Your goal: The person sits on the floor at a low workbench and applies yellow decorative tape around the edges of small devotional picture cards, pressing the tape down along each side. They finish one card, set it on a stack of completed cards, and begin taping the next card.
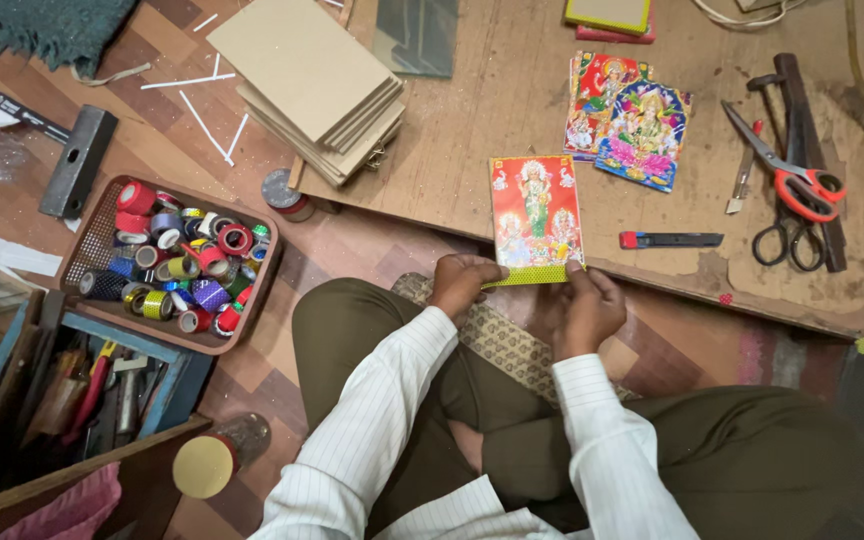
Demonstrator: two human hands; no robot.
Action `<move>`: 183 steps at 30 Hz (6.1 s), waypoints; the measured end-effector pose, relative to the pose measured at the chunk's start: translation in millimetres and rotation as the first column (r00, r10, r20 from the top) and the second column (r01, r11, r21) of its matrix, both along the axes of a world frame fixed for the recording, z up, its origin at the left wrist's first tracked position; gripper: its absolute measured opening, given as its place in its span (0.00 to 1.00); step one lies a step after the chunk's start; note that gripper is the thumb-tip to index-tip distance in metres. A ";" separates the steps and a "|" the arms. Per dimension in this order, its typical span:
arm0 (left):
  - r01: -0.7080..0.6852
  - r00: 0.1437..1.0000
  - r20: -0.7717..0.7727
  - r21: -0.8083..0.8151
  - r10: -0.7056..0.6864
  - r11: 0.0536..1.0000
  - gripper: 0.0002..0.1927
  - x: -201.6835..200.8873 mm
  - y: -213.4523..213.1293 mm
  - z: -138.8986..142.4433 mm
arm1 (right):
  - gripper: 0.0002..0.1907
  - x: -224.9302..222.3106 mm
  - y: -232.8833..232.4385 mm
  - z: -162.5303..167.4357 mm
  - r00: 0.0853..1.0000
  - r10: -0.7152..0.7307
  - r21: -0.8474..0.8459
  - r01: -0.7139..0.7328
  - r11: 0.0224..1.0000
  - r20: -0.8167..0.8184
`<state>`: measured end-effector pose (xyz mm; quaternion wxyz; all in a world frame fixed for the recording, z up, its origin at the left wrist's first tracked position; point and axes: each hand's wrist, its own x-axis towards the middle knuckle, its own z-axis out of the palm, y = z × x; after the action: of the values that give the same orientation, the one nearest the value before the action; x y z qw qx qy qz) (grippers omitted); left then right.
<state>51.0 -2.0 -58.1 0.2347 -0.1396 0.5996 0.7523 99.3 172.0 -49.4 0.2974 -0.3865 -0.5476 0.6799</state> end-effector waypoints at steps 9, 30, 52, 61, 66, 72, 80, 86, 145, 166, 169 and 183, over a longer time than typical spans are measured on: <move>-0.011 1.000 0.001 -0.001 0.011 1.000 0.08 2.1 0.7 2.9 | 0.17 17.9 -7.8 9.7 0.969 -0.080 0.844 -0.160 0.512 0.232; -0.117 0.921 -0.366 -0.587 -0.133 0.801 0.27 14.1 -1.4 49.4 | 0.15 -9.5 40.3 41.8 0.768 0.377 0.728 -0.627 0.278 0.518; -0.143 0.574 -0.637 -0.696 -0.514 0.704 0.23 -1.3 11.4 62.7 | 0.32 -11.2 52.0 56.9 0.689 0.455 0.714 -0.684 0.149 0.564; -0.114 0.583 -0.617 -0.706 -0.528 0.699 0.24 -6.3 10.6 62.4 | 0.47 -46.8 48.7 66.9 0.595 0.658 0.448 -0.796 0.407 0.462; -0.101 0.565 -0.619 -0.708 -0.546 0.699 0.24 -10.7 7.9 59.8 | 0.42 -49.3 54.4 60.0 0.560 0.502 0.568 -0.808 0.156 0.659; -0.096 0.566 -0.630 -0.691 -0.532 0.716 0.21 -13.6 5.3 63.1 | 0.46 -49.2 59.6 62.7 0.519 0.586 0.588 -0.804 0.088 0.622; -0.121 0.547 -0.637 -0.702 -0.543 0.702 0.20 -12.7 5.2 73.7 | 0.48 -45.7 54.6 82.7 0.454 0.511 0.539 -0.842 -0.022 0.730; -0.095 0.575 -0.554 -0.776 -0.602 0.624 0.29 -11.7 4.7 82.1 | 0.46 -44.0 50.7 88.2 0.461 0.497 0.570 -0.818 -0.084 0.735; -0.116 0.495 -0.546 -0.812 -0.676 0.572 0.35 -5.6 15.4 59.3 | 0.44 -59.2 82.8 85.8 0.244 0.477 0.457 -0.793 -0.403 0.844; -0.034 0.343 -0.382 -0.918 -0.858 0.395 0.25 -35.5 -8.1 92.8 | 0.52 -45.2 92.0 105.2 0.282 0.464 0.459 -0.825 -0.329 0.840; 0.039 0.421 -0.376 -0.902 -0.825 0.430 0.11 -41.8 -6.7 84.6 | 0.38 4.3 58.7 69.0 0.820 0.572 0.460 -0.515 0.723 0.020; -0.074 0.510 -0.658 -0.675 -0.554 0.734 0.12 -29.1 11.7 70.2 | 0.16 -11.3 -22.0 -14.1 0.924 0.250 -0.634 -0.380 0.674 -0.289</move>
<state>21.9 9.8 12.1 -0.0287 0.2544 0.8632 0.4351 88.0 150.0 -63.5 0.0610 -0.3051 -0.2908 0.9048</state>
